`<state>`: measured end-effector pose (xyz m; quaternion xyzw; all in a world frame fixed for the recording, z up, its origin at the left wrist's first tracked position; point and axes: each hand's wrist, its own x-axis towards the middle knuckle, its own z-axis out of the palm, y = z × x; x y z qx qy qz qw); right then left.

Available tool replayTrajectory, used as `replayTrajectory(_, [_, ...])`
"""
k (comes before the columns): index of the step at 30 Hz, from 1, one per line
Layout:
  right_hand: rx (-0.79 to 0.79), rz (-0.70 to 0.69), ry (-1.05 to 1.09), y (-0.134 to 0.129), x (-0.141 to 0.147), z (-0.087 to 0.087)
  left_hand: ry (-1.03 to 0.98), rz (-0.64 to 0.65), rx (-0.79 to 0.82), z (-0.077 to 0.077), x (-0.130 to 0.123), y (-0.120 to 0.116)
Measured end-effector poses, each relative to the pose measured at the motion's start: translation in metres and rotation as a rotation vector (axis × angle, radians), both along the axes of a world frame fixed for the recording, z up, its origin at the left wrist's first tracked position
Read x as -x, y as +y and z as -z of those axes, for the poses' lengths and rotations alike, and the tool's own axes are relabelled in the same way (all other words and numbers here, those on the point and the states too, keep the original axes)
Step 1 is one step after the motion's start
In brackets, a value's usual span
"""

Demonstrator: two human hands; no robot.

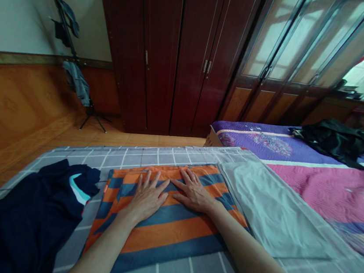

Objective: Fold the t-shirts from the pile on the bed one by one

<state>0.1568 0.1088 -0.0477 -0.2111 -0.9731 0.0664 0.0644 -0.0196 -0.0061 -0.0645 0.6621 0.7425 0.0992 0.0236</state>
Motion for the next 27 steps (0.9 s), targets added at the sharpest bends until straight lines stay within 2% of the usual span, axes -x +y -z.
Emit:
replayTrajectory(5, [0.028, 0.003, 0.004, 0.001, 0.000, -0.003, 0.007, 0.006, -0.046, 0.003, 0.002, 0.000])
replayTrajectory(11, [0.026, 0.056, 0.025, 0.002, 0.001, 0.002, -0.007, -0.010, -0.170, 0.012, 0.007, 0.004])
replayTrajectory(16, [-0.007, 0.069, 0.066, 0.001, -0.002, 0.004, -0.038, -0.182, -0.303, 0.005, 0.013, 0.005])
replayTrajectory(18, [-0.019, 0.066, 0.076, 0.000, -0.003, 0.004, -0.022, -0.243, -0.296, -0.001, 0.013, 0.004])
replayTrajectory(22, [-0.023, 0.053, 0.085, 0.000, -0.003, 0.003, 0.040, -0.249, -0.244, -0.007, 0.010, 0.001])
replayTrajectory(25, [-0.031, 0.070, 0.096, 0.002, -0.002, 0.007, 0.084, -0.254, -0.227, -0.005, 0.009, -0.001])
replayTrajectory(27, [-0.047, 0.130, 0.102, 0.005, -0.002, 0.010, 0.099, -0.258, -0.206, -0.001, 0.010, -0.001])
